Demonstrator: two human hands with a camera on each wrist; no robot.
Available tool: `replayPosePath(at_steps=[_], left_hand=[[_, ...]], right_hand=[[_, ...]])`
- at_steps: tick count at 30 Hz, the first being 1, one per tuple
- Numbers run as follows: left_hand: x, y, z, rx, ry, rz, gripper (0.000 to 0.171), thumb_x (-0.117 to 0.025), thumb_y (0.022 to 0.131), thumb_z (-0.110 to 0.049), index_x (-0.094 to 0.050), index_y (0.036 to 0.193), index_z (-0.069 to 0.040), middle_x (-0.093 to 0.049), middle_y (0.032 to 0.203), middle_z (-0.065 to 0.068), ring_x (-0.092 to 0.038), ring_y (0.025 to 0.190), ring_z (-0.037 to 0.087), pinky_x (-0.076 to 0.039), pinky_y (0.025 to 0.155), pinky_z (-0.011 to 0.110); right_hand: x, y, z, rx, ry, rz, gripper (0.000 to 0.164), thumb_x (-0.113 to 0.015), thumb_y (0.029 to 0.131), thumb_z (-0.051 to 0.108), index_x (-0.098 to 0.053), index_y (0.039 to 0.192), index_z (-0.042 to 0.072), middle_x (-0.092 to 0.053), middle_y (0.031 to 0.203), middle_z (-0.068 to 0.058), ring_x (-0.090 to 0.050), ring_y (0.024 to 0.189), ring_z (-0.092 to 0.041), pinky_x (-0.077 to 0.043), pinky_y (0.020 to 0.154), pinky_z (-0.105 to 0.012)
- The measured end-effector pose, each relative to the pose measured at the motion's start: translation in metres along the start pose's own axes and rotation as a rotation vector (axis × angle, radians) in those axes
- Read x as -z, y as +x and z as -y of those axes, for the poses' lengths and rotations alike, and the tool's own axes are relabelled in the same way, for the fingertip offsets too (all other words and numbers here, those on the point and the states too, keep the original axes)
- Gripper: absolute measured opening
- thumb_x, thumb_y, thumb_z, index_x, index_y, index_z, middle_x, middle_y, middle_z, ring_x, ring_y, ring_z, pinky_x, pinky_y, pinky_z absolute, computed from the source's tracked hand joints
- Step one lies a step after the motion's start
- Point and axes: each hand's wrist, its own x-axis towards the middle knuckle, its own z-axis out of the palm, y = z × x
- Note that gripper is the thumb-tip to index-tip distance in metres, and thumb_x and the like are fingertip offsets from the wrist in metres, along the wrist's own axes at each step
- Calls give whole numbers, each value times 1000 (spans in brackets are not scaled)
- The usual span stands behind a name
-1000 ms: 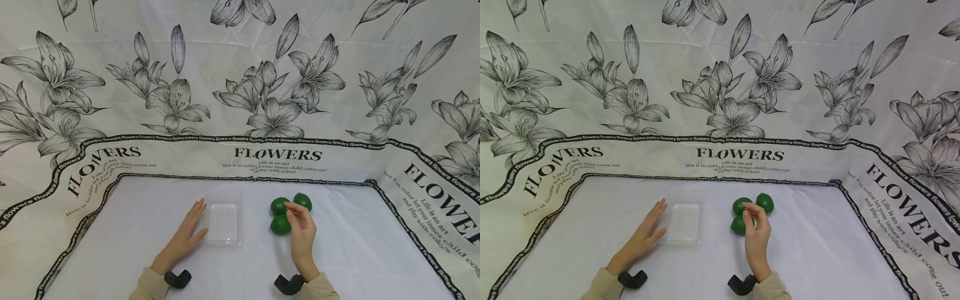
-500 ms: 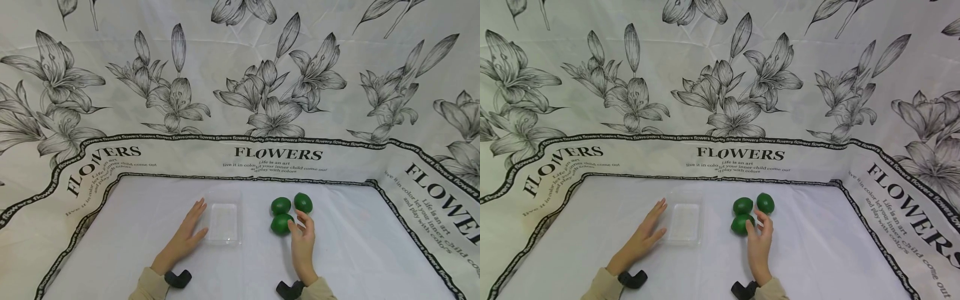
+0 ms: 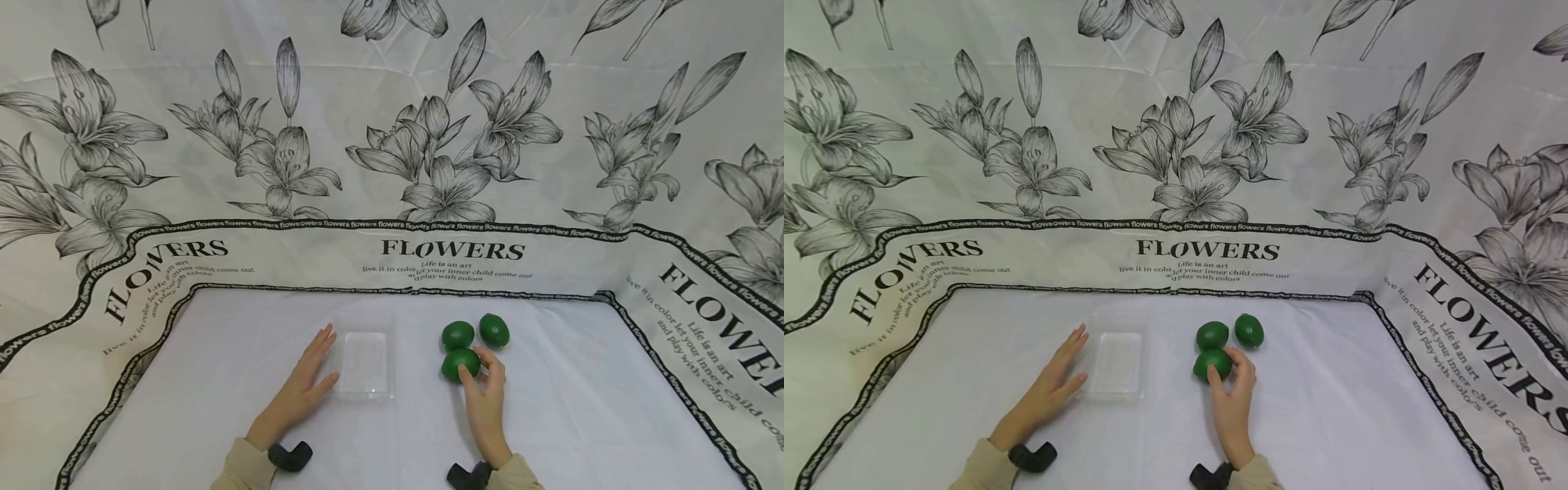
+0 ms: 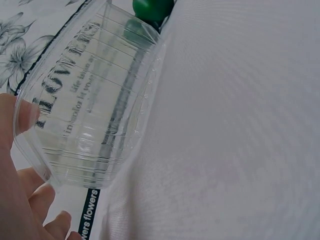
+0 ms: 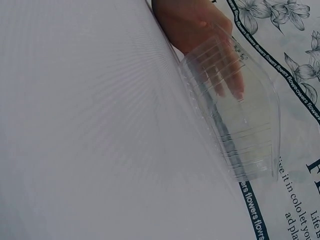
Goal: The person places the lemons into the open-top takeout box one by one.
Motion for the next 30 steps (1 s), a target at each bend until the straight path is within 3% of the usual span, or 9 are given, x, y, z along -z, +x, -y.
replayPosePath(at_steps=[11, 18, 30], left_hand=[[1, 1, 0, 1, -10, 4, 68, -62, 94, -13, -31, 154, -2, -22, 162, 16, -19, 145, 47, -3, 118, 22], [1, 1, 1, -14, -14, -2, 68, -62, 93, -12, -32, 153, 0, -23, 162, 17, -20, 144, 49, -4, 118, 22], [2, 2, 0, -16, -20, -4, 68, -63, 93, -11, -32, 152, 1, -24, 161, 19, -20, 143, 51, -4, 118, 24]], right_hand=[[-2, 7, -41, -53, -69, 60, 45, -64, 93, 2, -50, 135, -1, -42, 138, -18, -39, 123, -23, -36, 93, -37], [-3, 7, -42, -64, -63, 89, 62, -75, 82, -1, -45, 136, 0, -39, 137, -20, -40, 121, -26, -34, 96, -40], [-5, 8, -46, -34, -107, 70, 67, -81, 78, 1, -44, 133, 2, -45, 133, -14, -43, 119, -24, -35, 94, -36]])
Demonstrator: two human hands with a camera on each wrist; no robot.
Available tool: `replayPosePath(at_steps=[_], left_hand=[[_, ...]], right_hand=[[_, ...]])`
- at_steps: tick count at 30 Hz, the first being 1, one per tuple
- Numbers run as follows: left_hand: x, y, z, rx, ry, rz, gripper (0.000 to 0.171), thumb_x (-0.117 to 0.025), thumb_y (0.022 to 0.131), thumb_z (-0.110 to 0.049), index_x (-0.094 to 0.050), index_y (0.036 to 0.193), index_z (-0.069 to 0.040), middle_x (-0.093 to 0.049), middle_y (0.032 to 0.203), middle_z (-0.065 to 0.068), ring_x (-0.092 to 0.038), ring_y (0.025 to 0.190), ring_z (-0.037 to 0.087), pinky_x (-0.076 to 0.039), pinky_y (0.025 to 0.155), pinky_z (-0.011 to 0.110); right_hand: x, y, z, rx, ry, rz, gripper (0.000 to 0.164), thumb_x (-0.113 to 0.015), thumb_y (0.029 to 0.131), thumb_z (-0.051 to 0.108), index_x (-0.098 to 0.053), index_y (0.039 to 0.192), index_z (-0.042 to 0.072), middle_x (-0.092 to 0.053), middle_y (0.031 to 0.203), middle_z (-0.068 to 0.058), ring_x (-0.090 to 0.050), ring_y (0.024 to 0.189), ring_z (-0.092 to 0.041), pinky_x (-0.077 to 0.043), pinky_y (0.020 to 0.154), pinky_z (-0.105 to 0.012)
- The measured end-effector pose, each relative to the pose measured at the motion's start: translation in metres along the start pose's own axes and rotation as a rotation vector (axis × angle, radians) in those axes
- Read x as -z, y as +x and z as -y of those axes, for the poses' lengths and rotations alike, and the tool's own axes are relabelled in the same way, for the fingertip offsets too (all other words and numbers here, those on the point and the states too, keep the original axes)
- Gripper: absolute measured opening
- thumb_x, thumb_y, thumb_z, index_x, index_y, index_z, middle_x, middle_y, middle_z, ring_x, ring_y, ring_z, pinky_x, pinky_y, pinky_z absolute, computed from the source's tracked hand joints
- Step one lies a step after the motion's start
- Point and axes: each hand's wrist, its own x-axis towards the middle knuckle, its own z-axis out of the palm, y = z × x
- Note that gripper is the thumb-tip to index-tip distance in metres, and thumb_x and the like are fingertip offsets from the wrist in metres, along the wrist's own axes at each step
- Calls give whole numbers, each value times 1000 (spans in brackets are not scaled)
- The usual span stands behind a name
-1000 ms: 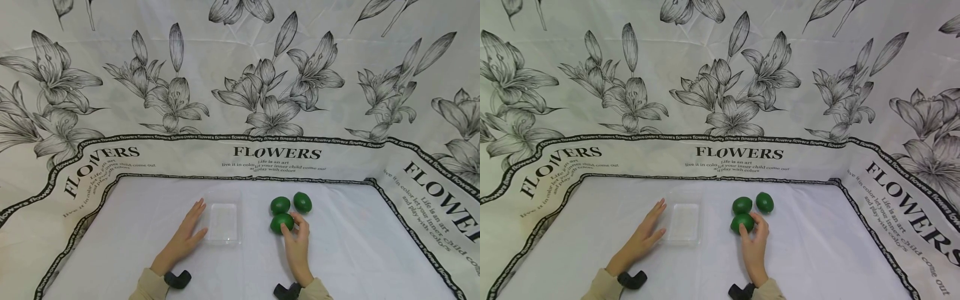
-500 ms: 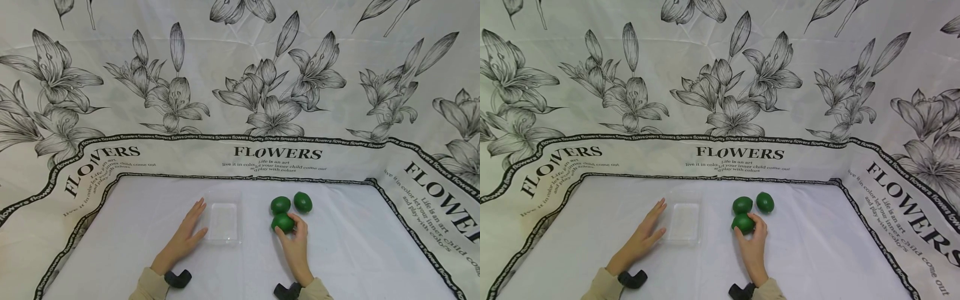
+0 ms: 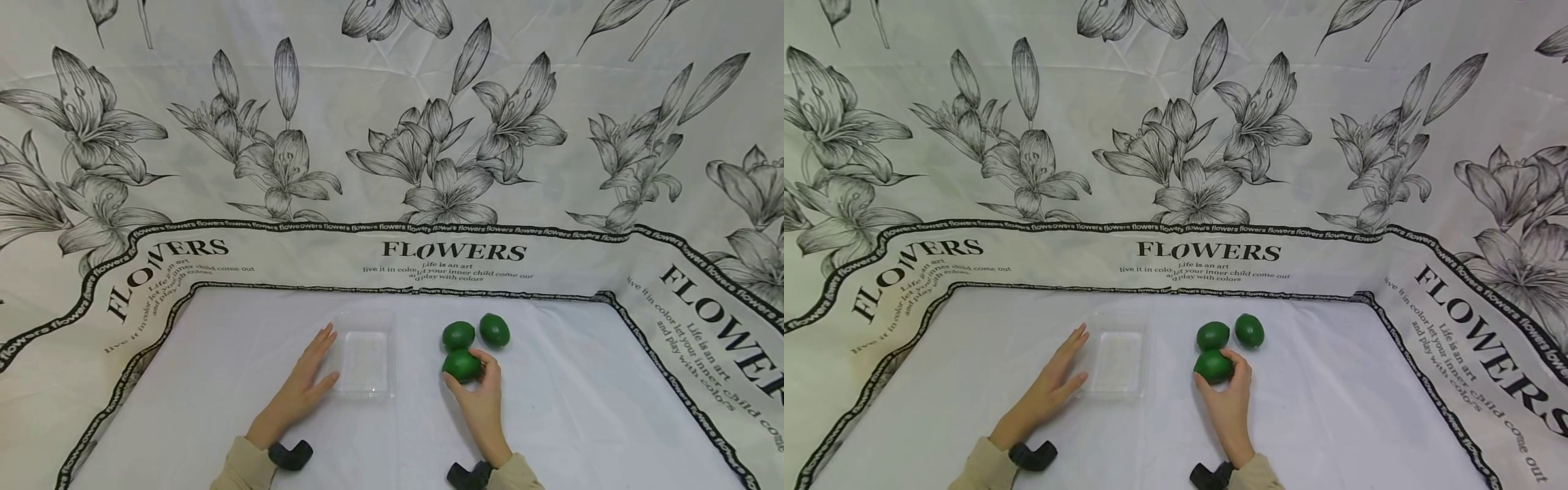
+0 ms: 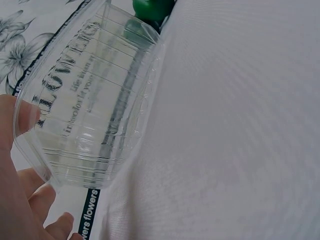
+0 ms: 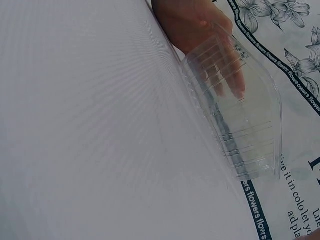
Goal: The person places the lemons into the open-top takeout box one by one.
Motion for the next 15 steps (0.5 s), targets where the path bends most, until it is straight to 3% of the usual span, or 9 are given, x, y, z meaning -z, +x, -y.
replayPosePath(at_steps=[9, 15], left_hand=[[1, 0, -1, 19, -1, 7, 67, -63, 94, -12, -32, 153, 0, -23, 162, 17, -20, 144, 50, -9, 120, 39], [0, 0, 2, 14, -7, 9, 67, -62, 94, -13, -32, 153, -1, -24, 161, 17, -19, 144, 50, -17, 114, 62]], right_hand=[[-1, 1, -2, -15, -27, 11, 70, -82, 77, 4, -45, 137, 5, -46, 135, -16, -46, 115, -24, -36, 94, -37], [0, 2, -1, -5, -52, 23, 71, -82, 79, 8, -42, 138, 4, -46, 134, -17, -46, 118, -29, -36, 97, -43]])
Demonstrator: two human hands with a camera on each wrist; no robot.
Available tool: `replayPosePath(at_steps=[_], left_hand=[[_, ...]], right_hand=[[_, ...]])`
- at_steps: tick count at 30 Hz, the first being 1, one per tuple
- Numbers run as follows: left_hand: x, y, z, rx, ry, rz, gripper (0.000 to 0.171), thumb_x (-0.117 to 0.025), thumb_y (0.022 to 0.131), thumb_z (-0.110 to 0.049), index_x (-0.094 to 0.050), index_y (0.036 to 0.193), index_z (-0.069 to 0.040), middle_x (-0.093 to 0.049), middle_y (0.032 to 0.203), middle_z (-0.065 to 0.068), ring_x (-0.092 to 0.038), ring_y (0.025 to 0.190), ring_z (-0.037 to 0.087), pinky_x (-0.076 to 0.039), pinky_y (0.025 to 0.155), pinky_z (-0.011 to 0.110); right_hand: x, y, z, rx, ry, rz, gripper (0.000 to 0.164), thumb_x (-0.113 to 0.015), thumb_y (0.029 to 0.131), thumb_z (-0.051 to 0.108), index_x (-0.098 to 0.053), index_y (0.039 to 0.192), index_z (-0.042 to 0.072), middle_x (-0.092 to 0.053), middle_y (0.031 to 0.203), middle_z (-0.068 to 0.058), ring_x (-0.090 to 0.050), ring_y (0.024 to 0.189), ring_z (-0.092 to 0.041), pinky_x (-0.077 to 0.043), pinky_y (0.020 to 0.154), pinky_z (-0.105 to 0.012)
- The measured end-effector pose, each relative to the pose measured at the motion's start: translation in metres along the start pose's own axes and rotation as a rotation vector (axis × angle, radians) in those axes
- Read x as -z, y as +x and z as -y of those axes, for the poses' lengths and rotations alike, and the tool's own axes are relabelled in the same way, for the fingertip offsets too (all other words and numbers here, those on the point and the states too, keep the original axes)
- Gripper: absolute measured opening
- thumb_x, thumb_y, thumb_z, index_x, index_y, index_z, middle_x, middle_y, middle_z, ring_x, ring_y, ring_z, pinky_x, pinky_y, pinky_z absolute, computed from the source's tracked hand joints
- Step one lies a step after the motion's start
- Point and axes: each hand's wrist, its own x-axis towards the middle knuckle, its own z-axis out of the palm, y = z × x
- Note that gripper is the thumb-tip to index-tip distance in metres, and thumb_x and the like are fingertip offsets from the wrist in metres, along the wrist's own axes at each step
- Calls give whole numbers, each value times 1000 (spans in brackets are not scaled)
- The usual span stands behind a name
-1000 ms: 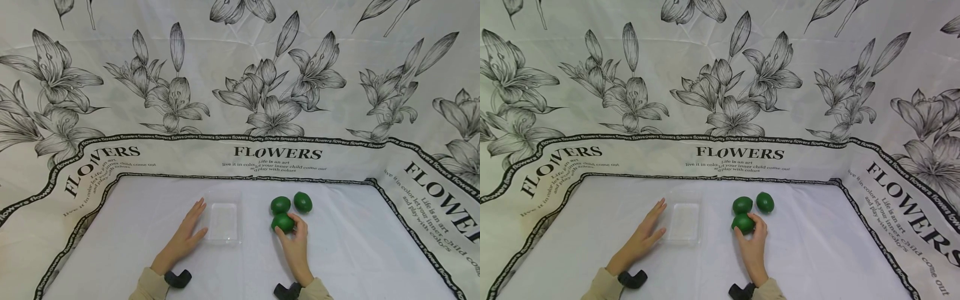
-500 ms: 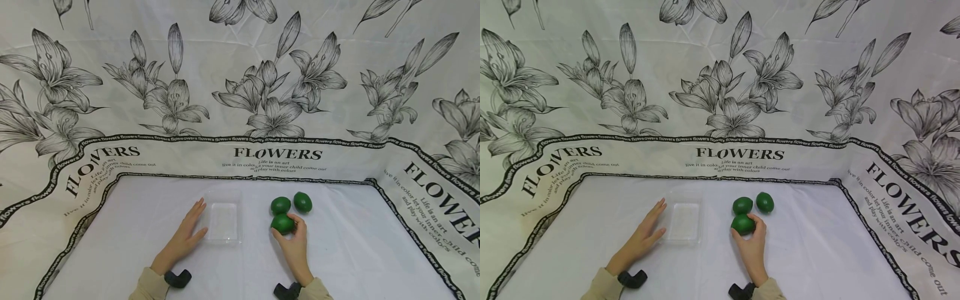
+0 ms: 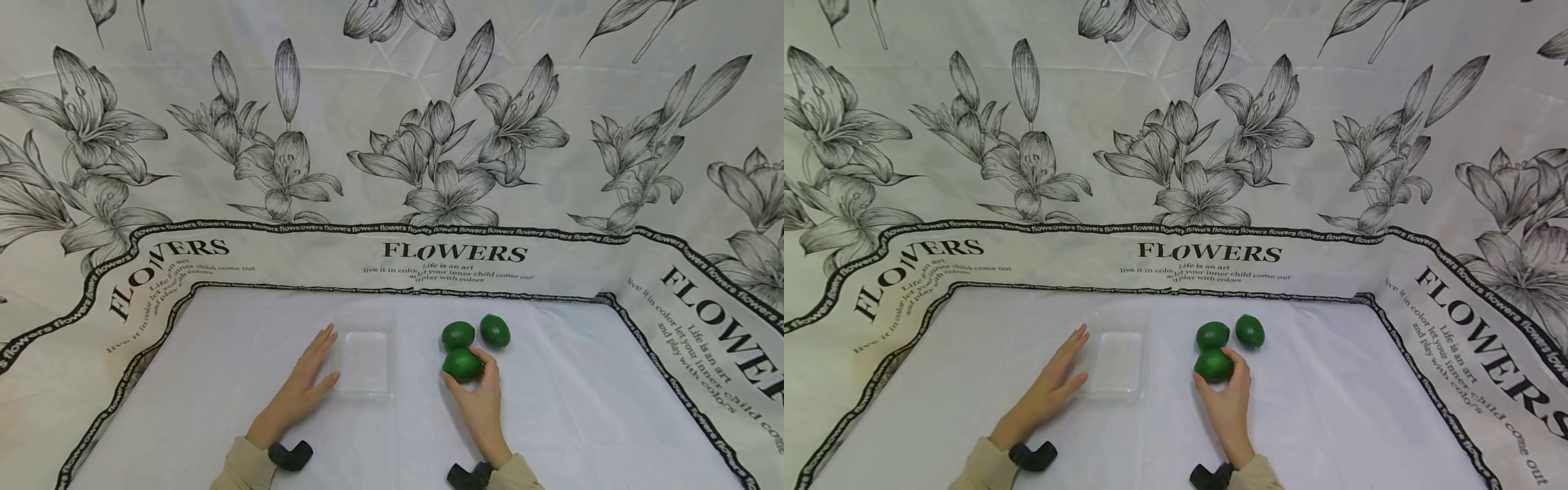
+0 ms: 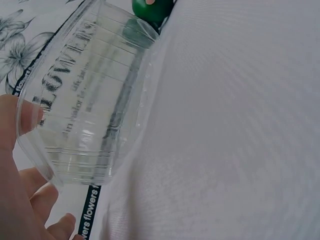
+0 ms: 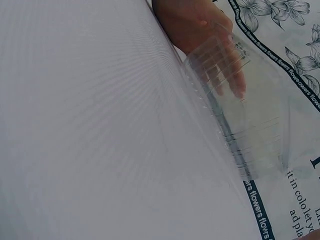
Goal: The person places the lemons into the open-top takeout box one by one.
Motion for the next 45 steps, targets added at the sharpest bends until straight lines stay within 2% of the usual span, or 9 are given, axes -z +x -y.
replayPosePath(at_steps=[4, 15, 24, 31, 37, 45], left_hand=[[-2, -2, 1, -3, 10, 0, 67, -63, 94, -14, -33, 153, -1, -25, 161, 18, -19, 145, 49, -18, 111, 69], [-4, -3, -1, -27, 15, -10, 67, -63, 93, -11, -34, 151, 2, -27, 159, 21, -19, 145, 49, -18, 111, 69], [-6, -4, -1, -60, 26, -16, 66, -62, 93, -10, -34, 151, 4, -26, 159, 22, -20, 144, 51, -18, 110, 69], [-7, -6, 0, -89, 52, 21, 65, -62, 94, -13, -34, 152, -1, -24, 161, 17, -18, 145, 49, -16, 114, 63], [-7, -8, -1, -87, 73, 43, 65, -62, 94, -17, -36, 152, -5, -26, 161, 14, -17, 148, 42, -19, 110, 68], [-5, -7, -1, -92, 91, 51, 65, -63, 93, -18, -37, 151, -2, -24, 161, 17, -19, 147, 43, -23, 109, 68]], right_hand=[[0, 1, -2, 20, -7, -6, 71, -82, 79, 8, -41, 136, 3, -47, 133, -18, -46, 120, -31, -36, 100, -46], [0, 2, -7, 50, -18, -14, 70, -82, 79, 9, -41, 135, 2, -48, 131, -21, -46, 121, -35, -35, 101, -48], [-1, 5, -10, 18, -42, -12, 70, -83, 79, 14, -42, 135, 5, -47, 131, -19, -45, 121, -35, -34, 100, -49], [-1, 7, -12, 18, -46, -32, 71, -84, 76, 16, -43, 133, 6, -47, 129, -18, -43, 120, -33, -34, 97, -47], [-2, 7, -10, 43, -73, -39, 68, -84, 76, 16, -45, 131, 4, -48, 127, -20, -44, 117, -35, -35, 94, -50], [-1, 7, -11, 51, -81, -36, 65, -81, 77, 10, -47, 132, 4, -47, 127, -21, -44, 116, -36, -36, 92, -51]])
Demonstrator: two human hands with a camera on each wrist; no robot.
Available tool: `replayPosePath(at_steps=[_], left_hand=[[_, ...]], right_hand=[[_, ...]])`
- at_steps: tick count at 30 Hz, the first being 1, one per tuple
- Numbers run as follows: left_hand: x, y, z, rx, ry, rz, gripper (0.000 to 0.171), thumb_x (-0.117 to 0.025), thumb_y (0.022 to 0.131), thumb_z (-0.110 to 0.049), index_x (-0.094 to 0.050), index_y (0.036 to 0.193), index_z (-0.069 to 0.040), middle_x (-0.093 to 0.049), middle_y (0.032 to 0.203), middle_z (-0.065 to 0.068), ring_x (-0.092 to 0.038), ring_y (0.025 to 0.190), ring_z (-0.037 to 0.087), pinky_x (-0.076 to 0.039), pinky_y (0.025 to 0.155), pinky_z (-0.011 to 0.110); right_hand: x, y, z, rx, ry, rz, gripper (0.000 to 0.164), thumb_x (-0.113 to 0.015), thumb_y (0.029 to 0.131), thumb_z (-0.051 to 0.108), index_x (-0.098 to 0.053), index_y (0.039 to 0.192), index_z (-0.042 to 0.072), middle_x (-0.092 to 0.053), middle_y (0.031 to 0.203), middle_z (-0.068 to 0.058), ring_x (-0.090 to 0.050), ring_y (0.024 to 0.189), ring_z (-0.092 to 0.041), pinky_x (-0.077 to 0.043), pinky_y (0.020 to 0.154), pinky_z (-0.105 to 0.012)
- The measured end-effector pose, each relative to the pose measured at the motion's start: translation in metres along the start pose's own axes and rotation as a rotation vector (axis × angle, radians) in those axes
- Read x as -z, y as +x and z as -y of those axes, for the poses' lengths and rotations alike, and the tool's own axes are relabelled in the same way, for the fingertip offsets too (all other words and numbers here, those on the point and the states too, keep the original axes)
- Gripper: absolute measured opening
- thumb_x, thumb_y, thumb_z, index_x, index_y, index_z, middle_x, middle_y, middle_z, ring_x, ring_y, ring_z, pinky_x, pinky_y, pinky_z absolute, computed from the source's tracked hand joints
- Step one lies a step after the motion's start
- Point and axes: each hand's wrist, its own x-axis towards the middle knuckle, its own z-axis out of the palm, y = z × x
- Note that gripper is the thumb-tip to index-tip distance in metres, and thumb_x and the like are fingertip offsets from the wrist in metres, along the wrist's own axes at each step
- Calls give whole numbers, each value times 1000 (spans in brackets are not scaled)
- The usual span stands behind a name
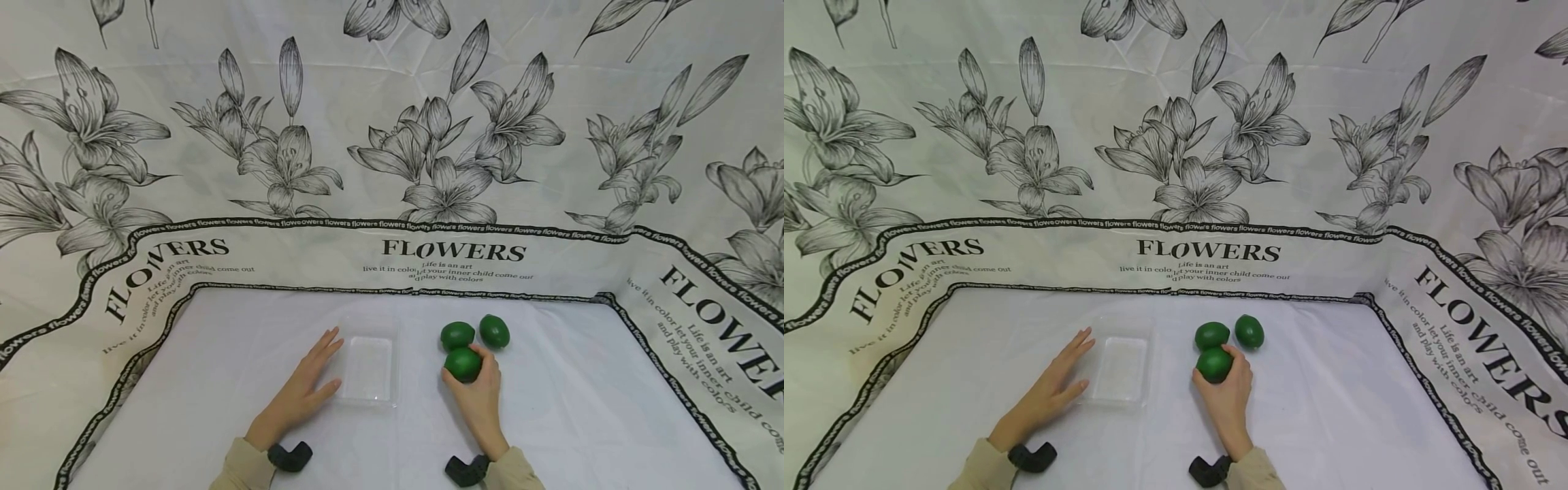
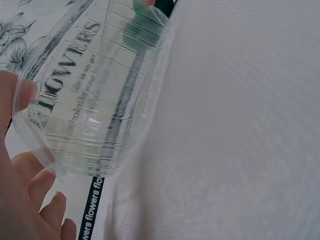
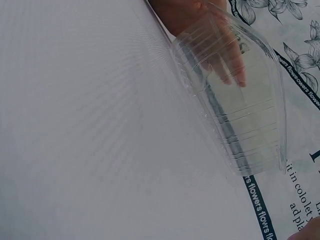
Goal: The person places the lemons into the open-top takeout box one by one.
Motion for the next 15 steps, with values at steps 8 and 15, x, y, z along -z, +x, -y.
replayPosePath(at_steps=[8, 15], left_hand=[[0, 0, -1, 12, -3, -17, 66, -66, 92, -24, -40, 148, -1, -23, 162, 14, -19, 148, 38, -23, 110, 65], [1, 0, -2, 18, 38, -24, 66, -68, 89, -28, -43, 145, -2, -23, 163, 13, -22, 148, 34, -26, 111, 61]], right_hand=[[0, -1, 0, -5, 9, 5, 73, -85, 75, 13, -45, 136, 5, -45, 131, -20, -43, 120, -35, -35, 97, -50], [0, -1, 0, 22, 2, -10, 67, -79, 75, 7, -47, 134, 2, -49, 126, -23, -45, 114, -37, -37, 92, -52]])
